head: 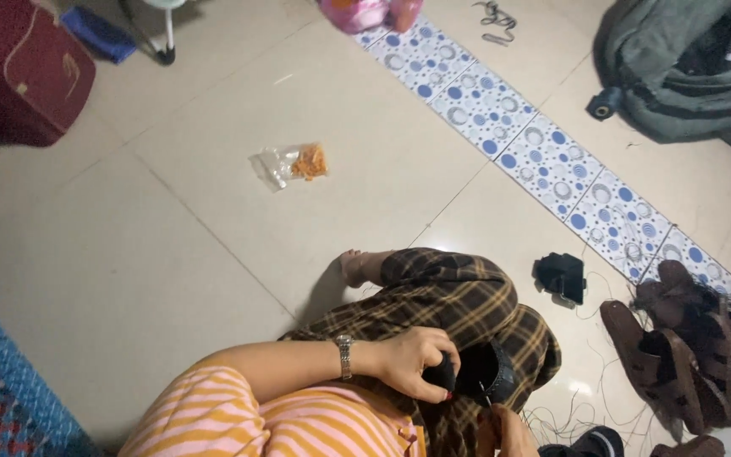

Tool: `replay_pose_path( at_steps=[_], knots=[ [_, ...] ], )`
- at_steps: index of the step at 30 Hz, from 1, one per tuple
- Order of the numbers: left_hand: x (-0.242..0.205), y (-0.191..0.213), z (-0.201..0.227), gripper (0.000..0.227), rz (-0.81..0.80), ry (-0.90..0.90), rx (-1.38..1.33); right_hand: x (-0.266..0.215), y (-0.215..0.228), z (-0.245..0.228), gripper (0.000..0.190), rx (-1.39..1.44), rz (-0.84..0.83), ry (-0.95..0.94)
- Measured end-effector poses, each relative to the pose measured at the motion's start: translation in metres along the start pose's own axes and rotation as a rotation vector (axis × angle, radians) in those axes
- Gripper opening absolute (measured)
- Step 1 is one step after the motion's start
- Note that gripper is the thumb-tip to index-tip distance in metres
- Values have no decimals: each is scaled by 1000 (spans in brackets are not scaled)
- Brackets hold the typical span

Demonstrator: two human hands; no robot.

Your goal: Hand-stitching the sole of a black shoe using a needle and thread while sitting on the floor.

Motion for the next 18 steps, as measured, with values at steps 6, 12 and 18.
replay_pose_path(
  at_steps=[6, 12, 18],
  knots=[
    [-1, -1, -4, 19, -29, 55, -18, 6, -36, 52, 18, -59, 8, 30],
    [-2, -1, -4, 19, -11, 60, -1, 2, -51, 72, 17, 19, 91, -12],
    [-1, -3, -4, 23, -29, 59, 23, 0, -60, 89, 12, 26, 177, 43]
  ],
)
Point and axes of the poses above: each hand's wrist, its own x-axis towards the middle knuckle, its own y-axis out of the back of the hand, z = x × y, the point moved 9 cm from there along x, towards the middle knuckle
